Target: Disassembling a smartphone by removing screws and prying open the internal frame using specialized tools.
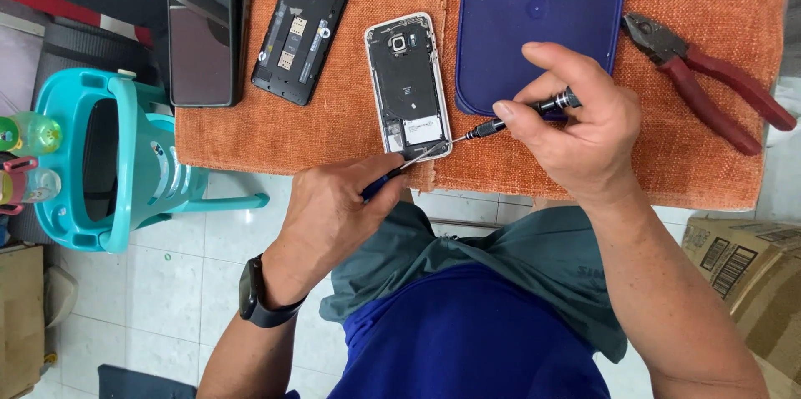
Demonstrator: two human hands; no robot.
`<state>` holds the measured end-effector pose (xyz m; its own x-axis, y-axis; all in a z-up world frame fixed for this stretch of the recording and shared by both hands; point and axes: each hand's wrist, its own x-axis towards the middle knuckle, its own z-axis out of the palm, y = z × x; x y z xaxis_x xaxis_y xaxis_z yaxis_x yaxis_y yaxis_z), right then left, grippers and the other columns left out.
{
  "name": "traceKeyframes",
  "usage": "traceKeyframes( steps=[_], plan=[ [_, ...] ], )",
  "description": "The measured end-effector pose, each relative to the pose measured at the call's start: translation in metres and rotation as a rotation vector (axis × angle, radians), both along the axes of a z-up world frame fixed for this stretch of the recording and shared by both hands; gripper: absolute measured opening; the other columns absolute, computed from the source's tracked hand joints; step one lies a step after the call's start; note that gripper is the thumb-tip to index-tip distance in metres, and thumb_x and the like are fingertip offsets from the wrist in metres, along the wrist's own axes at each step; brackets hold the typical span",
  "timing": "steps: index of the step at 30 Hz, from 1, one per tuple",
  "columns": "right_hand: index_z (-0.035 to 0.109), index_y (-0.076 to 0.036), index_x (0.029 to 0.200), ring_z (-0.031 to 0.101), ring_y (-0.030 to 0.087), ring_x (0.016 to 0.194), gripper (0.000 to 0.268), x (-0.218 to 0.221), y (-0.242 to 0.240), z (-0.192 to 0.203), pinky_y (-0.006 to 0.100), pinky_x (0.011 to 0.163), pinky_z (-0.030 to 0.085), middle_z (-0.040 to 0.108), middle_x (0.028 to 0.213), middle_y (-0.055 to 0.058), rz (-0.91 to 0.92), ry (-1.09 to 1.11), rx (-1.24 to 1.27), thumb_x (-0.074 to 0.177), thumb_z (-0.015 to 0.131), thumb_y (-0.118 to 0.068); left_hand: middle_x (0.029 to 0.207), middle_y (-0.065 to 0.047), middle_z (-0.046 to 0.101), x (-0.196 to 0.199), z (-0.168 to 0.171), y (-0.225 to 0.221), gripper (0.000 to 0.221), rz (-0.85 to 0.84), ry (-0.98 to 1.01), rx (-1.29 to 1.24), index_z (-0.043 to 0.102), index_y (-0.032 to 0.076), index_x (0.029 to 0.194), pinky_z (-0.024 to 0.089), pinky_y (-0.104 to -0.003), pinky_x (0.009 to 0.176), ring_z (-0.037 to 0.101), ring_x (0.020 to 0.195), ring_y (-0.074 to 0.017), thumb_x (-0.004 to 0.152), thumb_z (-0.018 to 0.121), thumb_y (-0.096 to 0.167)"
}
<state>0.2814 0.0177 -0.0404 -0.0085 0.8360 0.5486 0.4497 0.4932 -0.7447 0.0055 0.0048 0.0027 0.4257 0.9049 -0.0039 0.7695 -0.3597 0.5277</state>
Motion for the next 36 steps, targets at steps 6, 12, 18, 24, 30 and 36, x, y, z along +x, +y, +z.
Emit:
traceKeyframes(
  steps=[6, 12, 18, 24, 30, 36],
  plan=[
    [0.062, 0.007, 0.133, 0.072, 0.023, 0.083, 0.047, 0.000, 0.001, 0.000, 0.033, 0.085, 0.061, 0.073, 0.088, 0.016, 0.000, -0.009, -0.002, 0.095, 0.088, 0.008, 0.080, -0.003, 0.077, 0.000, -0.002, 0.000, 0.024, 0.013, 0.022, -0.005, 0.076, 0.020, 0.113, 0.045, -0.040, 0.052, 0.068, 0.061, -0.0302, 0.094, 0.069, 0.034],
    [0.063, 0.006, 0.133, 0.071, 0.021, 0.081, 0.045, -0.001, 0.000, 0.000, 0.029, 0.073, 0.058, 0.073, 0.088, 0.014, -0.013, -0.014, -0.030, 0.095, 0.087, 0.006, 0.085, -0.003, 0.078, 0.000, -0.001, 0.000, 0.024, 0.009, 0.032, 0.009, 0.076, 0.021, 0.113, 0.048, -0.040, 0.054, 0.072, 0.070, -0.0306, 0.095, 0.069, 0.035],
    [0.063, 0.006, 0.132, 0.072, 0.022, 0.083, 0.041, 0.000, 0.000, -0.001, 0.034, 0.085, 0.061, 0.073, 0.091, 0.014, -0.001, -0.057, 0.018, 0.097, 0.083, 0.006, 0.082, -0.003, 0.076, -0.001, -0.001, 0.000, 0.022, -0.007, 0.029, 0.024, 0.075, 0.020, 0.112, 0.046, -0.041, 0.052, 0.068, 0.065, -0.0331, 0.095, 0.068, 0.032],
    [0.062, 0.005, 0.136, 0.070, 0.020, 0.084, 0.042, -0.006, -0.006, 0.007, 0.031, 0.087, 0.059, 0.072, 0.093, 0.013, -0.027, -0.059, -0.042, 0.098, 0.078, 0.010, 0.094, -0.006, 0.081, -0.014, -0.004, 0.000, 0.025, -0.004, -0.012, 0.106, 0.077, 0.018, 0.116, 0.052, -0.036, 0.057, 0.075, 0.066, -0.0223, 0.096, 0.071, 0.030],
    [0.063, 0.004, 0.138, 0.039, 0.010, 0.053, 0.042, -0.011, -0.012, 0.024, 0.025, 0.045, 0.030, 0.074, 0.097, 0.005, -0.042, -0.184, -0.066, 0.100, 0.079, 0.006, 0.076, 0.002, 0.075, -0.008, 0.008, 0.009, 0.015, 0.178, -0.208, 0.021, 0.079, 0.016, 0.106, 0.046, -0.024, 0.057, 0.054, 0.059, -0.0039, 0.094, 0.075, 0.025],
    [0.060, 0.008, 0.138, 0.068, 0.021, 0.085, 0.040, -0.024, -0.012, 0.055, 0.036, 0.088, 0.062, 0.072, 0.100, 0.011, 0.085, -0.337, 0.039, 0.099, 0.069, 0.016, 0.077, -0.002, 0.072, 0.004, -0.033, 0.029, 0.028, 0.309, -0.309, 0.221, 0.076, 0.012, 0.116, 0.050, -0.030, 0.063, 0.059, 0.063, -0.0083, 0.093, 0.078, 0.027]
  ],
)
